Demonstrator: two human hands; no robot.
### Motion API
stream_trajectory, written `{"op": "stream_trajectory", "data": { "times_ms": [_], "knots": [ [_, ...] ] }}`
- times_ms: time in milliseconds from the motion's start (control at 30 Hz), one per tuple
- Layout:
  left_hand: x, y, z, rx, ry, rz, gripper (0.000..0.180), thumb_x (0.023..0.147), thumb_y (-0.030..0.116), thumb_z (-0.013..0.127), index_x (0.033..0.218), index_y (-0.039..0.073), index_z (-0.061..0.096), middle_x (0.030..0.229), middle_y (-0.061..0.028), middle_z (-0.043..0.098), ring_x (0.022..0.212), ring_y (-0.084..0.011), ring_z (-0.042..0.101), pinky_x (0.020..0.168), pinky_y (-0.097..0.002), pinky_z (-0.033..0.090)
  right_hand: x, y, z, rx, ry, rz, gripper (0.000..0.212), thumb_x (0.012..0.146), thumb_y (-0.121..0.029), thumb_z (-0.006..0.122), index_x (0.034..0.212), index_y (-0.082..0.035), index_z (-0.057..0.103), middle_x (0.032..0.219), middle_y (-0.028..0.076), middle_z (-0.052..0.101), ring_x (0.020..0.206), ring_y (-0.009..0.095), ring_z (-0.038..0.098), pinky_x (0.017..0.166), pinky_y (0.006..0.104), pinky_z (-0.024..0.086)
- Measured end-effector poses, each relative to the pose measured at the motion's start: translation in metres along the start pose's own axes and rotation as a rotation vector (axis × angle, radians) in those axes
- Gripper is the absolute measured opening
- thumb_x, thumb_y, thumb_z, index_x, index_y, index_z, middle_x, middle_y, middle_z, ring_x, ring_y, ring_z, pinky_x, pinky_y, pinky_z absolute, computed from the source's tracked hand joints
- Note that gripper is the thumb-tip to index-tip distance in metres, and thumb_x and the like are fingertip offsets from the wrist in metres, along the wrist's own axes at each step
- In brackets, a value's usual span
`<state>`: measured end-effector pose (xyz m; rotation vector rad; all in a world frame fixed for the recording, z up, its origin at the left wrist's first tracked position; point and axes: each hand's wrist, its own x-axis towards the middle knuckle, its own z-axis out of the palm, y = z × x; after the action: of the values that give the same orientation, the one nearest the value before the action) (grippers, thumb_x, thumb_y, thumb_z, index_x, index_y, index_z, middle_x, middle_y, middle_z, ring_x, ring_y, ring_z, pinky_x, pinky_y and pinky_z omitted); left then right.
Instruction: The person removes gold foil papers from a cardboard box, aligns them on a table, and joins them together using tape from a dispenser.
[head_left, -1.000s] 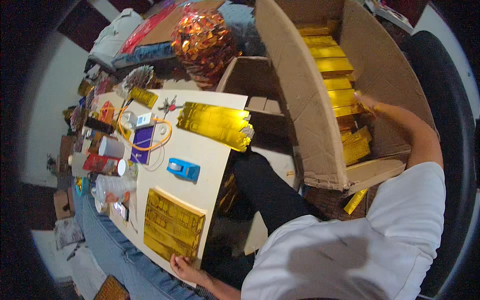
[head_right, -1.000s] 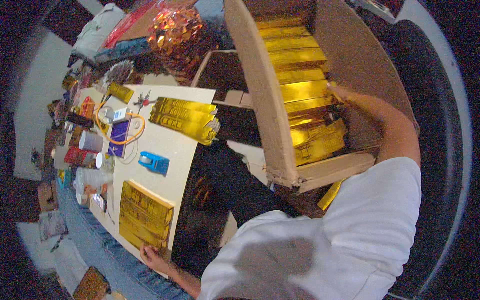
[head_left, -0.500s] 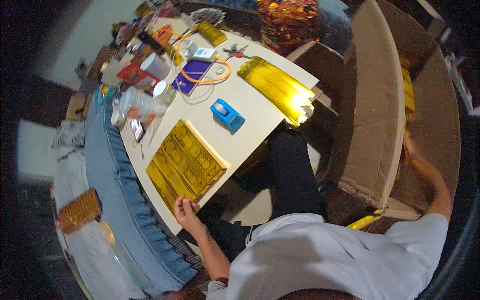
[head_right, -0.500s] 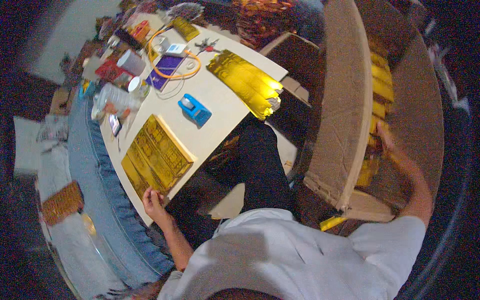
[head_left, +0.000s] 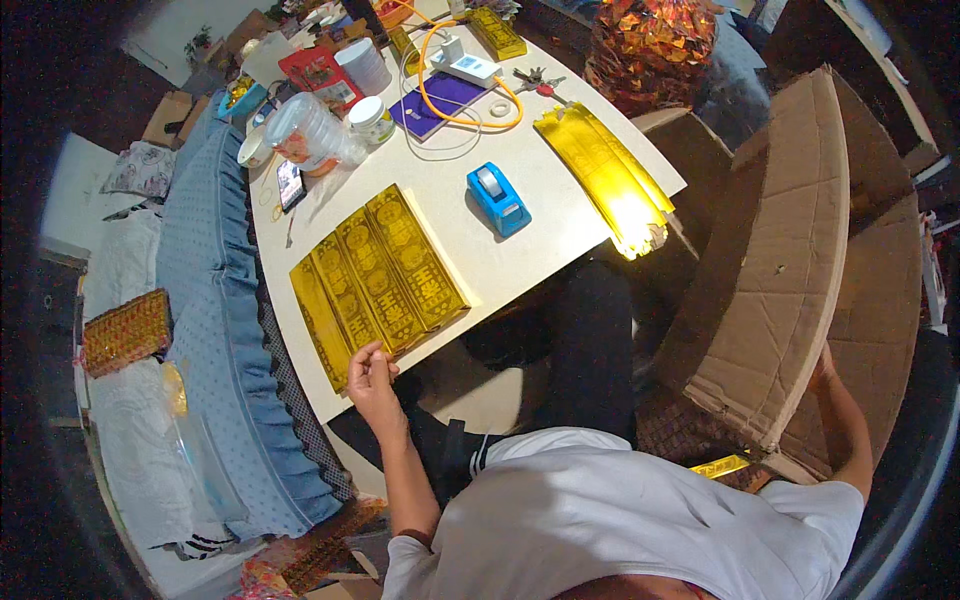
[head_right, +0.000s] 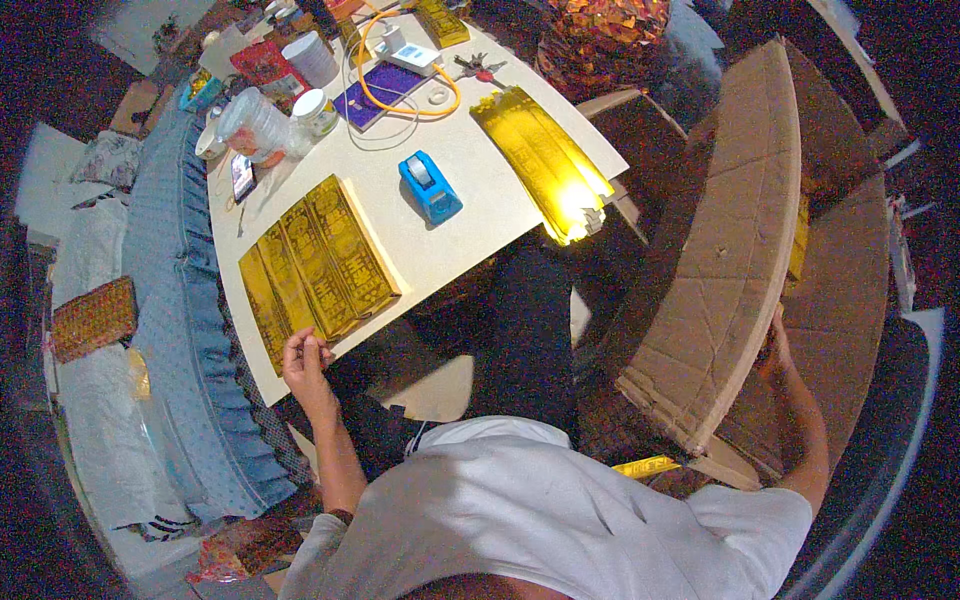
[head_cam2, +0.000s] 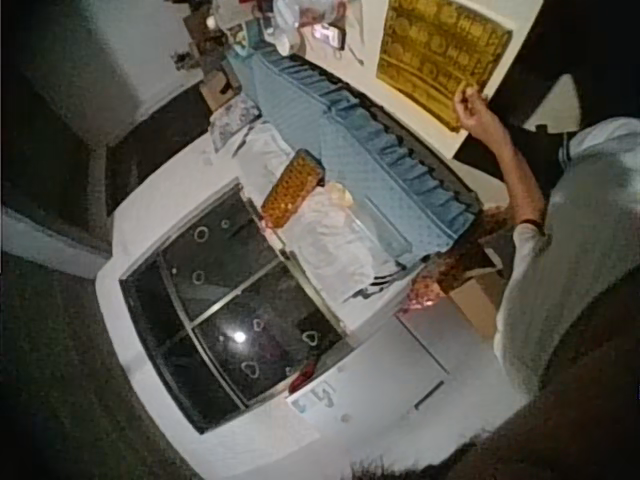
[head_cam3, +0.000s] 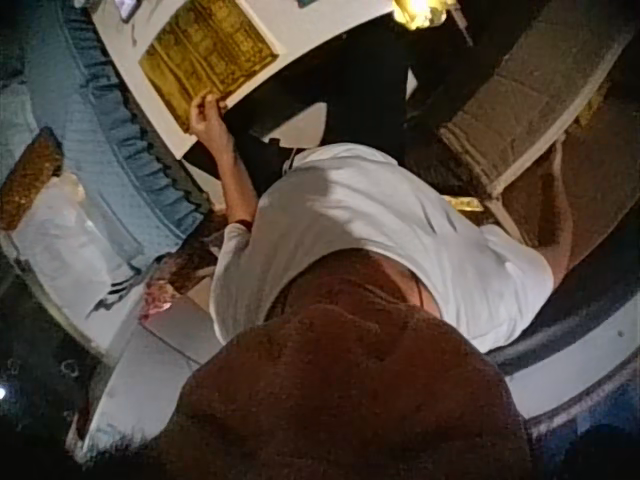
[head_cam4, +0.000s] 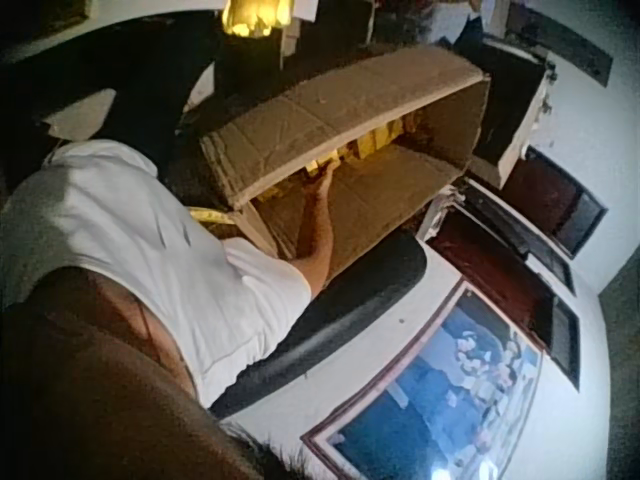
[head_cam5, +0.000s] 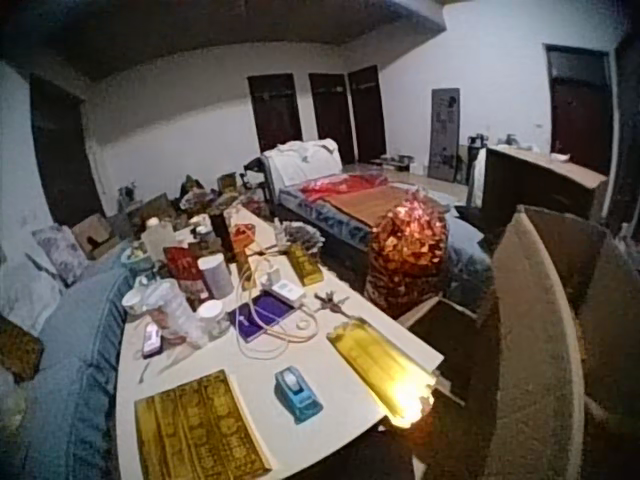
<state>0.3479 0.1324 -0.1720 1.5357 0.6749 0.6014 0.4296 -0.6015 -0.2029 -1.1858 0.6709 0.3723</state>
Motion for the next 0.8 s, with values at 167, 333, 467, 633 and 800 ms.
{"op": "stream_trajectory", "data": {
  "times_ms": [167,333,467,633,800],
  "knots": [
    [0.001,0.007,0.004,0.006,-0.008,0.005,0.018,0.096,0.014,0.062,0.107,0.0,0.063,0.083,-0.0022,0.061,0.069,-0.007,0.055,0.064,-0.0205,0.045,-0.008,-0.001,0.007,0.037,-0.002,-0.018,0.075,0.09,-0.069,0.049,0.138,-0.012,0.044,0.132,0.01,0.048,0.12,0.029,0.047,0.101,0.0504,0.039],
    [0.005,0.004,-0.001,-0.004,-0.01,0.048,0.016,0.096,0.015,0.061,0.107,0.003,0.064,0.08,-0.0013,0.06,0.066,-0.0071,0.055,0.059,-0.0205,0.043,-0.016,-0.008,0.013,0.054,-0.014,-0.046,0.071,0.091,-0.067,0.049,0.136,-0.012,0.048,0.127,0.01,0.056,0.115,0.028,0.054,0.098,0.0499,0.044],
    [0.007,0.006,-0.003,-0.011,-0.001,0.058,0.015,0.097,0.014,0.06,0.108,0.004,0.064,0.081,-0.0013,0.06,0.066,-0.0073,0.055,0.059,-0.0205,0.043,-0.023,-0.015,0.015,0.052,-0.034,-0.062,0.068,0.092,-0.065,0.049,0.133,-0.012,0.052,0.123,0.009,0.061,0.111,0.028,0.06,0.096,0.0496,0.048],
    [0.008,0.008,-0.004,-0.015,-0.006,0.07,0.016,0.096,0.013,0.059,0.108,0.003,0.063,0.081,-0.0013,0.06,0.067,-0.0077,0.055,0.06,-0.0205,0.042,-0.041,-0.029,0.036,0.016,0.011,-0.051,0.069,0.09,-0.064,0.053,0.137,-0.013,0.048,0.128,0.011,0.058,0.117,0.029,0.057,0.099,0.0497,0.046],
    [0.013,0.003,-0.007,-0.015,-0.02,0.096,0.016,0.096,0.013,0.06,0.108,0.003,0.063,0.082,-0.0014,0.06,0.067,-0.0077,0.055,0.06,-0.0198,0.042,-0.05,-0.035,0.035,-0.04,-0.037,-0.062,0.072,0.09,-0.063,0.055,0.139,-0.012,0.044,0.132,0.012,0.056,0.118,0.029,0.056,0.099,0.0486,0.046]
  ]
}}
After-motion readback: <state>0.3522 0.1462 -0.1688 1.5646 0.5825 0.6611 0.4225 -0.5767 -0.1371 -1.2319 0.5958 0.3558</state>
